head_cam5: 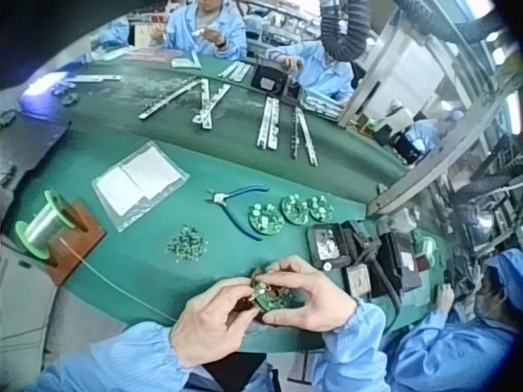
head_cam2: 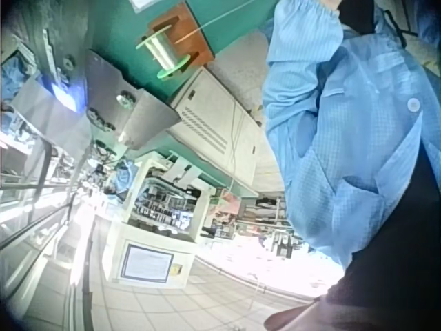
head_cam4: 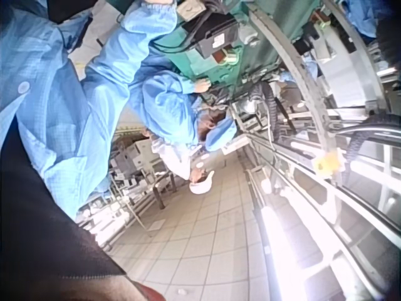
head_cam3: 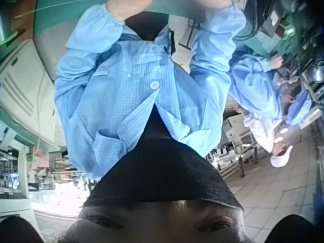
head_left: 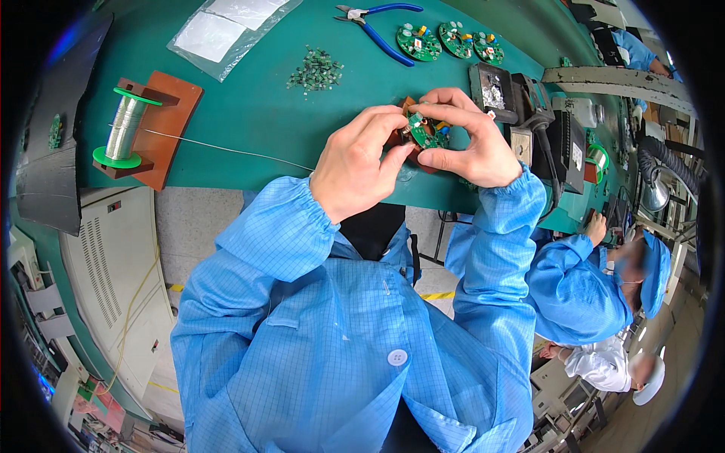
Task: The person assembles electronic circuit boards by mounting components onto each board in a fixture, soldering connections with a soldering iron and solder wire, and placing the completed boards onto a conveyor belt.
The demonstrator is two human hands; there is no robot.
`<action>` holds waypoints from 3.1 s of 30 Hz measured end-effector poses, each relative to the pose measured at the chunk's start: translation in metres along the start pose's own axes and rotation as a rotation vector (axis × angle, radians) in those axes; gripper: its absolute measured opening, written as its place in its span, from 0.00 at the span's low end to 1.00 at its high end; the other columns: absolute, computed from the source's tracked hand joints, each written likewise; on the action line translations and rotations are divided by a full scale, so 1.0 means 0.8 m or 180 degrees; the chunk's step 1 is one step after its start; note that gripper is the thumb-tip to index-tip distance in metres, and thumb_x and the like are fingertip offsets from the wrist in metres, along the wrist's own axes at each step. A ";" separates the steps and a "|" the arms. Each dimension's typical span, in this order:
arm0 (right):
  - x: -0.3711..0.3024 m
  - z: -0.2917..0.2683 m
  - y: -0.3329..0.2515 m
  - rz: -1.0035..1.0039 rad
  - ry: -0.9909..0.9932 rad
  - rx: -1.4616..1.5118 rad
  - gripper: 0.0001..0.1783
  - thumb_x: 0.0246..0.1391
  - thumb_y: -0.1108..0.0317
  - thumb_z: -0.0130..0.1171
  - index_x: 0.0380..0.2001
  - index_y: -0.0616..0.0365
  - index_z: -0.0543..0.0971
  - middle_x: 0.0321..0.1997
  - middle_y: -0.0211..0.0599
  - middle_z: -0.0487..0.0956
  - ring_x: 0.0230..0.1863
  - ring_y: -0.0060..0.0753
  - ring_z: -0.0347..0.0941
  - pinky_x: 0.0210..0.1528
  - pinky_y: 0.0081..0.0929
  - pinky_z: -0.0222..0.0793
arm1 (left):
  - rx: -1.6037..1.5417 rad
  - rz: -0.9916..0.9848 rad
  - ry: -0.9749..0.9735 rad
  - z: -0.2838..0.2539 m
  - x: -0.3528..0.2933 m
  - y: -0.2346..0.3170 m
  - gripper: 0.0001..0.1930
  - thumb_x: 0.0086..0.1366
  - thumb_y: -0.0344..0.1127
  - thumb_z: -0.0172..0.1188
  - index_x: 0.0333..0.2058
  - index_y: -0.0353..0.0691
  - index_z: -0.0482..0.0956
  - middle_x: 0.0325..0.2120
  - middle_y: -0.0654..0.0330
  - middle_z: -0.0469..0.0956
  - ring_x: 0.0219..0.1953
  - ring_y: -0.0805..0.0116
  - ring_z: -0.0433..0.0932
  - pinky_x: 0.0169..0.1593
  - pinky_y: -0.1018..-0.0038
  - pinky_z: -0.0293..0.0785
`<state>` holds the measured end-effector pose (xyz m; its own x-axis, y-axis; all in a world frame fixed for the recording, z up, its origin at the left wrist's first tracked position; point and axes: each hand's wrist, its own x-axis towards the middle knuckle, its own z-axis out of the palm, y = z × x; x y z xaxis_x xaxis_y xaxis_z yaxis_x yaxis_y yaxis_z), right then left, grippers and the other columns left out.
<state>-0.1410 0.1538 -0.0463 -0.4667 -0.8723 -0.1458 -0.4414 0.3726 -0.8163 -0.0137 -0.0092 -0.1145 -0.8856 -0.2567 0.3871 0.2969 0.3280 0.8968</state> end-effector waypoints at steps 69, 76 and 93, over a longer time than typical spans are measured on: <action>-0.054 0.071 0.027 0.0144 0.2813 -0.1354 0.11 0.45 0.74 0.67 0.35 0.56 0.84 0.33 0.34 0.81 0.36 0.37 0.77 0.44 0.31 0.65 | 0.0840 0.0280 -0.0907 0.009 0.046 -0.009 0.15 0.57 0.26 0.61 0.44 0.35 0.80 0.44 0.55 0.76 0.41 0.56 0.76 0.45 0.65 0.75; -0.029 0.044 0.034 0.0133 0.2370 -0.1389 0.08 0.47 0.72 0.65 0.34 0.57 0.84 0.29 0.33 0.80 0.33 0.36 0.76 0.40 0.33 0.66 | 0.0812 0.0080 -0.1066 0.008 0.047 -0.004 0.16 0.59 0.25 0.61 0.48 0.37 0.79 0.46 0.53 0.76 0.49 0.55 0.75 0.52 0.66 0.72; -0.046 0.057 0.026 0.0022 0.2338 -0.1323 0.13 0.42 0.72 0.69 0.36 0.51 0.85 0.41 0.31 0.77 0.37 0.33 0.71 0.42 0.31 0.63 | 0.0652 -0.0050 -0.1280 0.002 0.049 -0.009 0.16 0.62 0.24 0.55 0.50 0.36 0.78 0.48 0.53 0.74 0.51 0.57 0.74 0.54 0.67 0.71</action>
<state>-0.0982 0.1793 -0.0834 -0.7868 -0.4954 0.3680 -0.6157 0.5889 -0.5235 -0.0516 -0.0201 -0.1062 -0.9698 0.0973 0.2235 0.2414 0.5105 0.8253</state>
